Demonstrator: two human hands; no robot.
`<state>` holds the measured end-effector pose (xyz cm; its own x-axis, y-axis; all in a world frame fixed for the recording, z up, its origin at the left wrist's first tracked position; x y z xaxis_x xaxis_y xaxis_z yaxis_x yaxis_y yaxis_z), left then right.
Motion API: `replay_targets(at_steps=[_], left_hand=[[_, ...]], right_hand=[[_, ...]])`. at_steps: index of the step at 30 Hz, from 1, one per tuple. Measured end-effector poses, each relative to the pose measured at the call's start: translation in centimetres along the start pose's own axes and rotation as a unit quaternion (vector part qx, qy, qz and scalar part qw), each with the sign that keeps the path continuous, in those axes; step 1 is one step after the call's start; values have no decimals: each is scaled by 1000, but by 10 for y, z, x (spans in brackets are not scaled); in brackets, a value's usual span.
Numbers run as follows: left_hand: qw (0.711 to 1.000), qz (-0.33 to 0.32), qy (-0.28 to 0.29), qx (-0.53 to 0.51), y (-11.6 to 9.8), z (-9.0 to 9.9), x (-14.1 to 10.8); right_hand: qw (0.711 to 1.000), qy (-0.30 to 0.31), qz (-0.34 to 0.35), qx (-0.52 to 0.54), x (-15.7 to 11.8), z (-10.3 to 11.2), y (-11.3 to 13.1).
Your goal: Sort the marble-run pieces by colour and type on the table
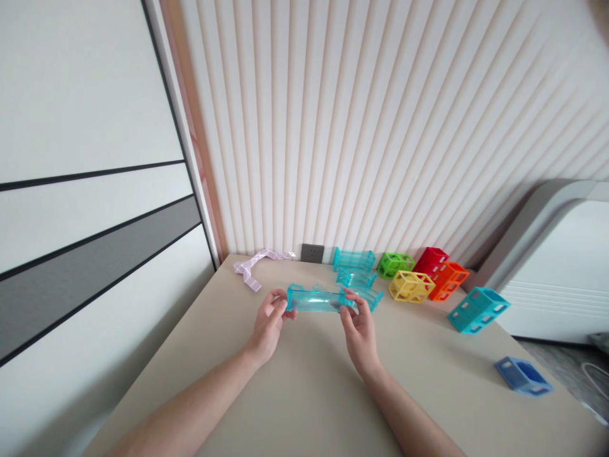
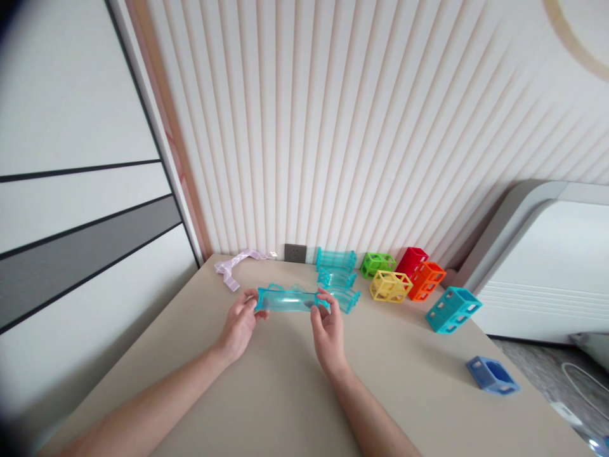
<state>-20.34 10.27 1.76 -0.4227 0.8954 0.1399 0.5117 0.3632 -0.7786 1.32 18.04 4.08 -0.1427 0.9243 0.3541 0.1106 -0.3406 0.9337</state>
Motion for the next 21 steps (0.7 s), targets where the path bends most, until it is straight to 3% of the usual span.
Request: replay_targets(at_steps=[6, 10, 17, 21], left_hand=[[998, 52, 39, 27, 10, -10, -3], [993, 52, 72, 76, 17, -13, -5], [993, 21, 71, 91, 8, -11, -7], [988, 16, 90, 127, -2, -23, -13]], right_hand=[[994, -22, 93, -48, -1, 6, 13], [986, -15, 151, -71, -5, 4, 21], [997, -1, 56, -62, 2, 4, 7], [988, 18, 78, -132, 2, 1, 12]])
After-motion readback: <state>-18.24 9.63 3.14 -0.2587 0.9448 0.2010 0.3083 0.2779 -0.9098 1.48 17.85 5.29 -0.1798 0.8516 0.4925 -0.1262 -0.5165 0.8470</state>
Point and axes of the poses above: each hand's wrist, its own x-axis towards the middle knuckle, its own z-axis out of the back of the hand, y = z × x, the point moved 9 cm from there along x, towards the middle knuckle, and after that the axes turned 4 degrees about -x, right-handed, at the moved point
